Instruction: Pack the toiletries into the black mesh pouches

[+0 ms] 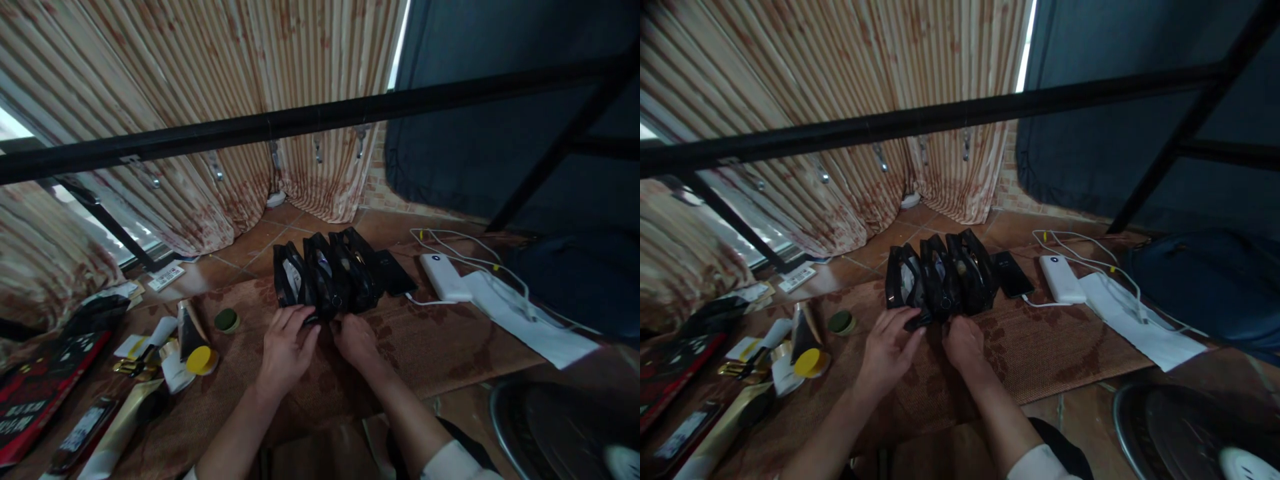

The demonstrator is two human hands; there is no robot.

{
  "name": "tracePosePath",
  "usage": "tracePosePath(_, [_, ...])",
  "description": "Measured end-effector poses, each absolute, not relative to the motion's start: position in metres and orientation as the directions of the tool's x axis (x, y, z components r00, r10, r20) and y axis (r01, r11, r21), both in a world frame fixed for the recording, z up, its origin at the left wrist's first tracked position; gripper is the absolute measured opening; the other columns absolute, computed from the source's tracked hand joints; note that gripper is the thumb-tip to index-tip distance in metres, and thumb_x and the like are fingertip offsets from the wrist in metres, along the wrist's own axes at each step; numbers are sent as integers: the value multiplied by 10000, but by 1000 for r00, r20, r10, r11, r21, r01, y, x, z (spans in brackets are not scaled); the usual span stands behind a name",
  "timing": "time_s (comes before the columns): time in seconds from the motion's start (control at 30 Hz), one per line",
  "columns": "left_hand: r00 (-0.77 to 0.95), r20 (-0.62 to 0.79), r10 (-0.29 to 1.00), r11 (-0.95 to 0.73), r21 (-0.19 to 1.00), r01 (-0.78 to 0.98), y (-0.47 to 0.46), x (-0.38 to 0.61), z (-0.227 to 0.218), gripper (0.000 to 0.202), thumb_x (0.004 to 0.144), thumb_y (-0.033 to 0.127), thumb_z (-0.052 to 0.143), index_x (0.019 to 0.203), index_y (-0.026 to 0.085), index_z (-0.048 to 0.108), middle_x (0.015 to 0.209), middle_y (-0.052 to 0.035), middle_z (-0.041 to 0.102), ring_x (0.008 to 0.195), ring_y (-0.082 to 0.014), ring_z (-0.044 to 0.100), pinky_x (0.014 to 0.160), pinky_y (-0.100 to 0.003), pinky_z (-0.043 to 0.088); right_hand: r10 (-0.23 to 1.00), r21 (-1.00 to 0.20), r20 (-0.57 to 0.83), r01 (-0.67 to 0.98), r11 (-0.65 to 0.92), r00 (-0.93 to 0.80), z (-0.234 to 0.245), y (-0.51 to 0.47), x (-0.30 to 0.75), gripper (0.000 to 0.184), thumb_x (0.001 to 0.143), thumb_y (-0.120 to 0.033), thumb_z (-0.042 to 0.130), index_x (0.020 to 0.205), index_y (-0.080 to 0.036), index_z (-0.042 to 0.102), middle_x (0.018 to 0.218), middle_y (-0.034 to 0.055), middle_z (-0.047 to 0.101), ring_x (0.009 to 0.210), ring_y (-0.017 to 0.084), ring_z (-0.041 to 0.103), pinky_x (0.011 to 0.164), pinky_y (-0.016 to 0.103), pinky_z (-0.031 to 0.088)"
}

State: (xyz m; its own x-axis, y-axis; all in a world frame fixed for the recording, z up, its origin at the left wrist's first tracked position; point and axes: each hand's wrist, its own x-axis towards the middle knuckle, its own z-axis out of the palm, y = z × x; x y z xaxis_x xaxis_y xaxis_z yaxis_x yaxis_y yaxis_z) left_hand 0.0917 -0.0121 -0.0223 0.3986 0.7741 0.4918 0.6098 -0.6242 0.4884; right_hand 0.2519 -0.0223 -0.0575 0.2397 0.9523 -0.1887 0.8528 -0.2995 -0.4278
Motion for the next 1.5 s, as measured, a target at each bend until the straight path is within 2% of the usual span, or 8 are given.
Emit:
tracePosePath(0.1, [440,552,709,-658,292,694,-1,106,4,422,855,331,653,1248,191,591,1246,-122,621,1146,-294,536,1006,-449,433,955,-444,-187,848,-290,229,-55,-26,254,288,957,-286,475,1087,-175,706,1084,124,729,1067,236,659,880,304,441])
tracePosePath(0.2, [534,495,685,-675,156,721,10,129,25,597,792,418,729,1313,182,561,1329,-145,576,1200,-348,486,1019,-505,392,959,-463,-180,842,-278,218,-52,-28,255,292,959,-283,470,1116,-174,692,1112,123,720,1082,233,652,870,298,446])
tracePosePath(0.3, [616,424,664,-707,89,702,19,150,32,564,783,382,748,1294,209,583,1357,-127,576,1259,-363,452,1069,-564,305,963,-482,-182,835,-265,200,-49,-28,255,294,961,-257,461,1107,-156,695,1098,139,723,1066,233,661,867,297,447])
tracePosePath(0.43, [646,385,659,-719,71,692,25,163,25,412,821,289,712,1220,226,630,1267,-96,656,1251,-349,477,1099,-622,206,967,-505,-187,828,-245,173,-46,-29,255,291,960,-259,473,1077,-135,709,1090,161,723,1064,238,665,878,298,448])
tracePosePath(0.77, [639,406,654,-706,23,708,31,167,11,214,900,256,598,1092,260,694,1068,-52,741,1147,-300,545,1138,-620,105,978,-559,-197,811,-169,69,-25,-40,256,247,928,-250,531,1018,-142,734,1040,151,741,1030,235,683,837,285,470])
tracePosePath(1.03, [641,401,655,-692,-23,721,33,169,10,185,921,247,543,985,260,716,989,-44,750,1103,-293,552,1141,-639,50,978,-582,-203,797,-163,52,-22,-48,265,213,910,-244,560,984,-150,737,1016,146,745,1020,239,688,822,296,477])
tracePosePath(1.3, [672,378,638,-702,-74,708,37,171,6,224,916,195,491,882,228,711,844,-36,716,933,-242,610,1156,-644,2,981,-604,-192,787,-126,10,-22,-50,266,219,916,-232,549,998,-156,737,1027,133,747,1044,223,682,845,277,468])
tracePosePath(1.5, [696,373,613,-702,-147,697,36,171,12,183,931,235,536,959,219,716,836,-43,727,914,-243,632,1141,-672,5,979,-615,-204,780,-116,-16,-15,-51,265,223,919,-218,539,983,-148,741,1025,142,746,1041,233,684,846,287,477])
